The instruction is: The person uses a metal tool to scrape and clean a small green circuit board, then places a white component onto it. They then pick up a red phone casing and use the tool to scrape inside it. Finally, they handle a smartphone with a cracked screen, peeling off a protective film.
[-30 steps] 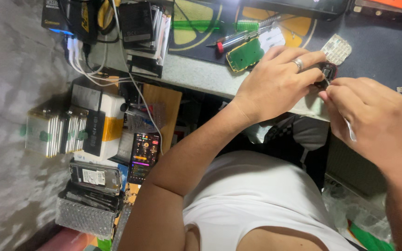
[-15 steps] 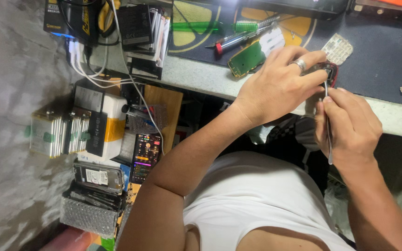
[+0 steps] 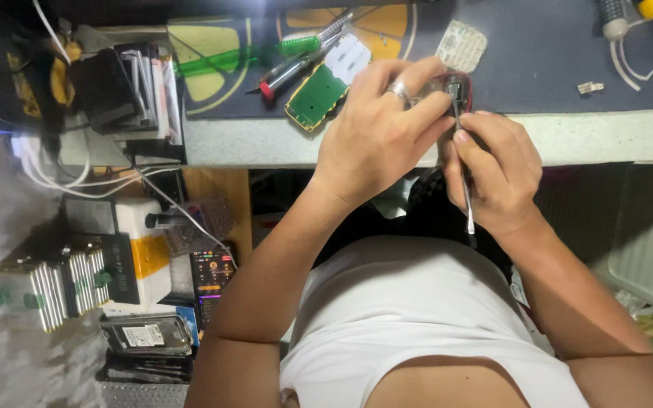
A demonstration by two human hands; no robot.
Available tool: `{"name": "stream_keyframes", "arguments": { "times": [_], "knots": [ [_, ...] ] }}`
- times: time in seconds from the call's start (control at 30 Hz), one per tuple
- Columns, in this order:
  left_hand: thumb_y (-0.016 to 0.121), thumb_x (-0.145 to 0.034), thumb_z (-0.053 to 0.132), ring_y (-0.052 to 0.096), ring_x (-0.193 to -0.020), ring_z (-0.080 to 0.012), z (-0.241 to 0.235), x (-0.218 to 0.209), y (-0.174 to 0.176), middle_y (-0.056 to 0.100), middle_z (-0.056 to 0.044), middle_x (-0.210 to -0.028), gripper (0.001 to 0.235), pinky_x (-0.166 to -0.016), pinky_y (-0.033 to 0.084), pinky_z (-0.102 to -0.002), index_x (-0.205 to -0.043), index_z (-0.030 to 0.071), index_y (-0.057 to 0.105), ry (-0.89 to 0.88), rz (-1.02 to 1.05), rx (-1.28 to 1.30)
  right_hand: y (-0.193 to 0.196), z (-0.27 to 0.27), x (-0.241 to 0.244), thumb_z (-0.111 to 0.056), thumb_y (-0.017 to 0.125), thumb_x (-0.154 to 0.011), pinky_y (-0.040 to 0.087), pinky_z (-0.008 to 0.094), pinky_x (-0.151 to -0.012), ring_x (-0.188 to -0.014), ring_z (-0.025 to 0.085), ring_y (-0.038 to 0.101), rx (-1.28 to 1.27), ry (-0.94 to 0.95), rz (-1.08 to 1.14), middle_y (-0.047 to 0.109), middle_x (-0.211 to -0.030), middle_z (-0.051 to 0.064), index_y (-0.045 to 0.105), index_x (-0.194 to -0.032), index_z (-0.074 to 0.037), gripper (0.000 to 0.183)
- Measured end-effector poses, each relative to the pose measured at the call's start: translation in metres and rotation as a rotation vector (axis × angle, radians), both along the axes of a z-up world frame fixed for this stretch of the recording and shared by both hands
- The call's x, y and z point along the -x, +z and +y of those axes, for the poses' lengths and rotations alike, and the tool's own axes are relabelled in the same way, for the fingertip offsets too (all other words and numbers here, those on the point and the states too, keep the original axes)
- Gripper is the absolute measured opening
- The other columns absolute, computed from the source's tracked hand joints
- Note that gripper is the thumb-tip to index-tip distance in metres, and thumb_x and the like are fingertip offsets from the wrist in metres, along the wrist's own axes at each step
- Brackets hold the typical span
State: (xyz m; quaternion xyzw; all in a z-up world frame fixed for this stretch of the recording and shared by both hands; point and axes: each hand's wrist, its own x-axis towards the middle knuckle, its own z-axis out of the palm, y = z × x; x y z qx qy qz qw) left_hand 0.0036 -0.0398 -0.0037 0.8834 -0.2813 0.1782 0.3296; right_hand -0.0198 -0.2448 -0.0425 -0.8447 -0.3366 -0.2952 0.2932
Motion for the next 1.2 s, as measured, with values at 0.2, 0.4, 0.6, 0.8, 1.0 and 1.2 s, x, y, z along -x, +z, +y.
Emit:
{"name": "stream_keyframes", "arguments": {
  "times": [0.2,0.4,0.6,0.8,1.0,1.2],
  "knots": [
    [0.080,-0.096,0.022,0.056,-0.124,-0.0285,0.002,-0.001,0.002,0.057,-0.002,-0.136,0.022,-0.107,0.048,-0.043,-0.111,0.011,0.067,-0.002,0.010,0.007,0.022,-0.009,0.009,0.007,0.068,-0.109,0.060,0.029,-0.082,-0.096,0.022,0.074,-0.324,-0.024,0.493,0.072,-0.116,0.021,0.064,-0.116,0.005,0.008],
    [0.081,-0.096,0.022,0.055,-0.126,-0.0285,0.000,0.001,-0.001,0.057,-0.002,-0.135,0.022,-0.108,0.048,-0.044,-0.110,0.011,0.068,0.001,0.001,0.018,0.043,-0.013,-0.006,0.002,0.063,-0.106,0.061,0.028,-0.092,-0.098,0.015,0.072,-0.683,0.009,0.755,0.071,-0.112,0.016,0.060,-0.105,0.004,0.004],
    [0.082,-0.095,0.023,0.054,-0.126,-0.0280,0.000,0.000,-0.002,0.057,-0.002,-0.135,0.023,-0.108,0.047,-0.044,-0.109,0.011,0.068,-0.007,0.009,0.000,0.047,-0.009,-0.008,0.002,0.065,-0.111,0.061,0.027,-0.092,-0.099,0.015,0.073,-0.670,0.038,0.747,0.072,-0.113,0.017,0.061,-0.107,0.005,0.007],
    [0.082,-0.095,0.021,0.054,-0.126,-0.0281,0.001,0.000,-0.001,0.057,-0.003,-0.135,0.027,-0.108,0.047,-0.043,-0.114,0.012,0.067,-0.011,-0.014,0.000,0.063,-0.008,-0.009,0.003,0.067,-0.103,0.059,0.026,-0.083,-0.094,0.015,0.071,-0.500,-0.030,0.732,0.071,-0.107,0.016,0.065,-0.104,0.007,0.005],
    [0.083,-0.093,0.022,0.056,-0.119,-0.0291,0.003,-0.001,0.001,0.059,-0.008,-0.129,0.047,-0.103,0.048,-0.043,-0.132,0.005,0.062,-0.014,-0.025,0.002,0.063,-0.020,-0.022,0.004,0.070,-0.105,0.060,0.024,-0.084,-0.091,0.015,0.073,-0.570,0.018,0.867,0.073,-0.104,0.016,0.068,-0.103,0.006,0.003],
    [0.085,-0.089,0.019,0.059,-0.106,-0.0293,0.004,0.000,0.000,0.059,-0.012,-0.117,0.052,-0.095,0.053,-0.040,-0.131,0.000,0.060,-0.007,-0.081,0.012,0.051,-0.027,-0.022,0.005,0.069,-0.110,0.062,0.024,-0.082,-0.090,0.015,0.074,-0.679,0.112,0.976,0.075,-0.105,0.018,0.069,-0.104,0.007,0.007]
  ]
}}
